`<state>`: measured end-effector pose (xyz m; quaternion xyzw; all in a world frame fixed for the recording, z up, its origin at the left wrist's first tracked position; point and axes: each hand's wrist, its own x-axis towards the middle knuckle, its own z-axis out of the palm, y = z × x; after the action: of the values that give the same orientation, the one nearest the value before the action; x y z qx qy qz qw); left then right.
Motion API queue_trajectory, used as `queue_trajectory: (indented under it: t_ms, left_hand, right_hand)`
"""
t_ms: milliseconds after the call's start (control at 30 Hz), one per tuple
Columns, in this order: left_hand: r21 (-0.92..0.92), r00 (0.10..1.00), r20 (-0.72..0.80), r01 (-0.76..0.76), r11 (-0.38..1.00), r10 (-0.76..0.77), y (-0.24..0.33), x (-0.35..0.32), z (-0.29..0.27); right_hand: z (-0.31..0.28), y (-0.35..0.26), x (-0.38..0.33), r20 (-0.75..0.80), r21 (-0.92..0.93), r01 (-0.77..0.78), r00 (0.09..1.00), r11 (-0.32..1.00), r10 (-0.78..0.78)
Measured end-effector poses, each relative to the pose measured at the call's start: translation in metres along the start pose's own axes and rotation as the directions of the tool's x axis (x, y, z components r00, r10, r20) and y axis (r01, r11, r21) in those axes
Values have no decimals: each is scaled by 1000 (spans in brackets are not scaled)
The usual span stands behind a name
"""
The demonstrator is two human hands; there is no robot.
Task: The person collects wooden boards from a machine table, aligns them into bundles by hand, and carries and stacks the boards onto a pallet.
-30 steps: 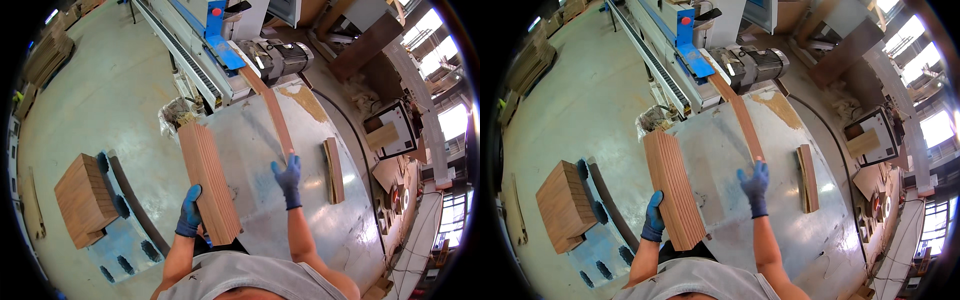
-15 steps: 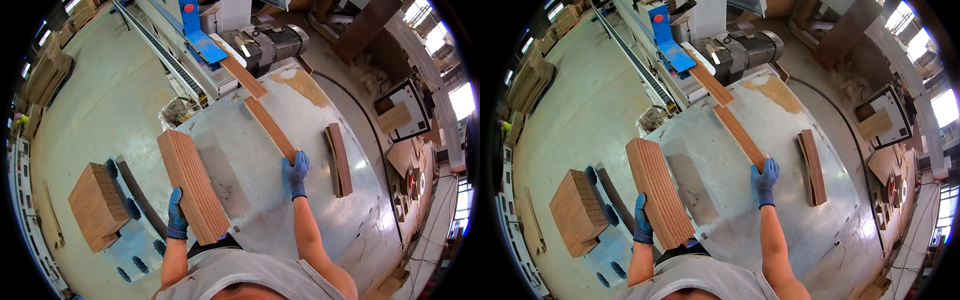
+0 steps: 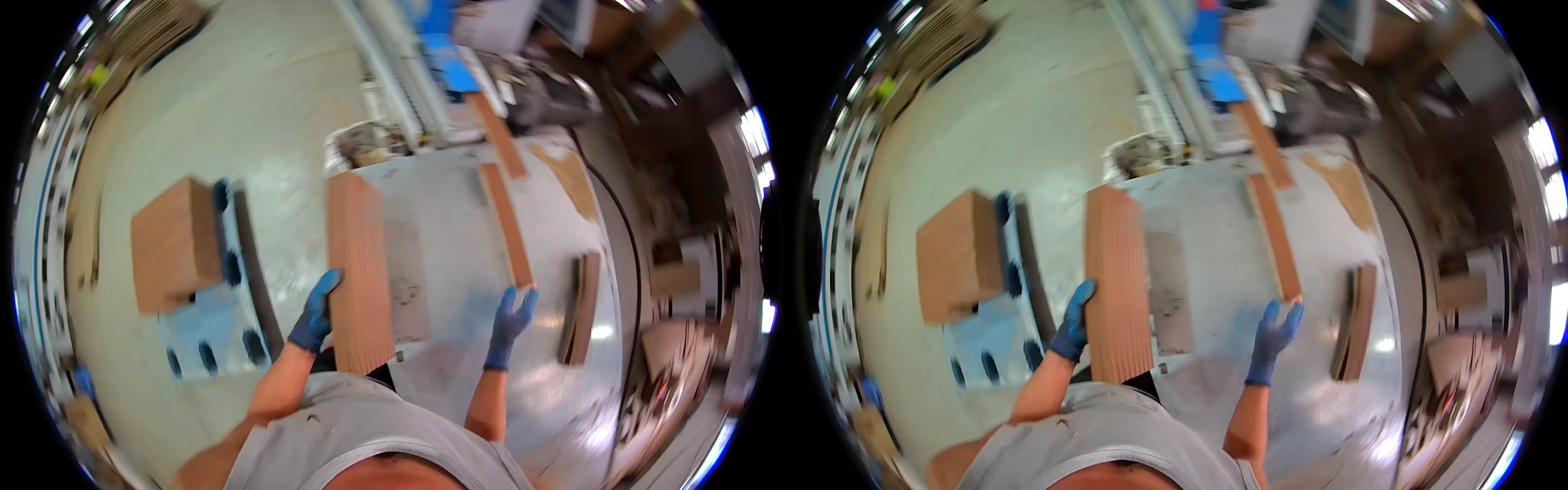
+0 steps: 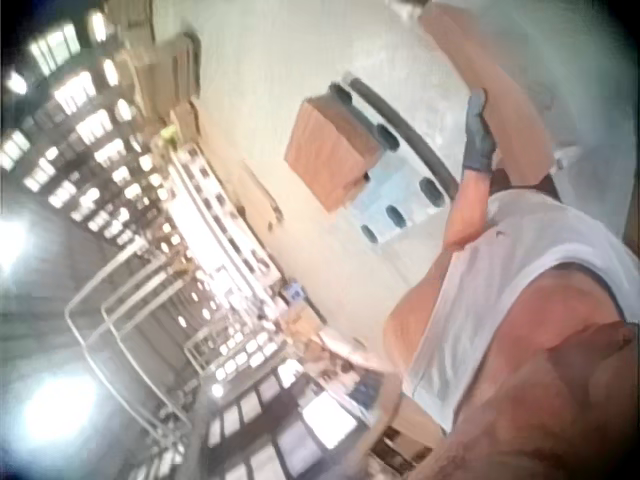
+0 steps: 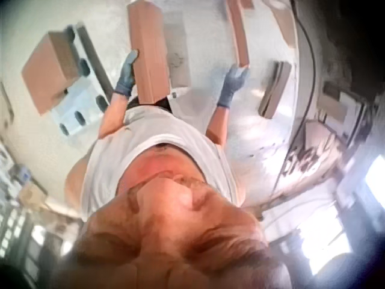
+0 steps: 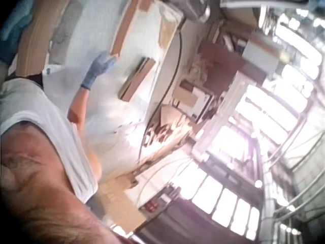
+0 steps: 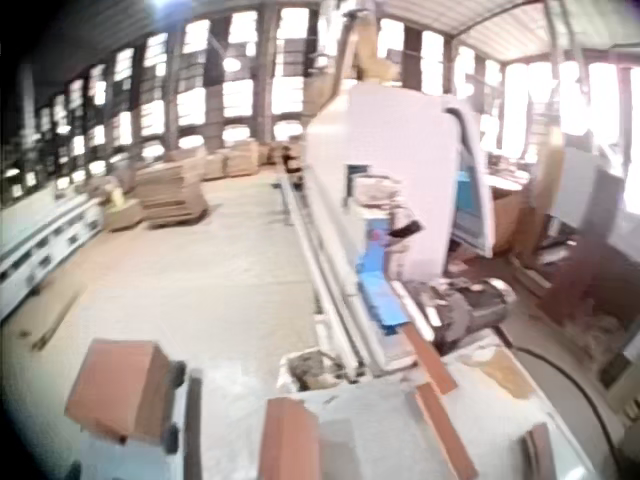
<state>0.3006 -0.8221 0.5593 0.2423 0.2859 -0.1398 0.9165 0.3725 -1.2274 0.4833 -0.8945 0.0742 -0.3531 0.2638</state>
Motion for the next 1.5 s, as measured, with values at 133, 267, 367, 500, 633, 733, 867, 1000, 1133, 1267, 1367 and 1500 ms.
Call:
queue_trajectory:
  t_ms: [133, 267, 367, 500, 633, 733, 867, 1000, 1133, 1267, 1367, 1500]
  left_hand:
    - [67, 997, 19, -77, 995, 75, 11, -18, 9]
    - [19, 975, 26, -222, 975, 221, 22, -37, -26]
    - [-19, 948, -13, -317, 948, 317, 31, -50, -55]
    - [-36, 863, -114, -499, 866, 492, 53, -79, -111]
    - [-87, 788, -308, -582, 809, 534, 80, -127, -180]
    - [-183, 715, -428, -667, 722, 552, 102, -144, -234]
    - [-269, 587, -604, -786, 556, 539, 138, -168, -316]
    - [-272, 512, -724, -827, 491, 462, 171, -167, -435]
    - [-364, 509, -749, -851, 380, 424, 220, -165, -537]
    - [-387, 465, -815, -881, 272, 346, 246, -147, -653]
    - [-367, 424, -849, -902, 226, 315, 261, -119, -738]
    - [-301, 351, -878, -934, 194, 326, 258, -75, -866]
  right_hand:
    - [-28, -161, -29, 765, 431, -738, 604, 519, 225]
    - [-32, -268, -56, 955, 297, -795, 240, 530, -174]
    - [-10, -294, -75, 913, 321, -720, 62, 615, -403]
    - [25, -323, -119, 860, 291, -607, -174, 740, -480]
    - [39, -381, -162, 799, 289, -502, -342, 815, -494]
    - [70, -394, -210, 781, 311, -438, -388, 844, -489]
    - [98, -476, -255, 784, 83, -401, -539, 912, -308]
    - [149, -544, -345, 809, -17, -437, -534, 899, -245]
    - [220, -596, -444, 887, 8, -483, -400, 876, -229]
    - [312, -626, -541, 836, -109, -429, -528, 897, -151]
    - [380, -646, -610, 730, -337, -418, -682, 843, -46]
    - [458, -658, -702, 787, -140, -419, -597, 897, -156]
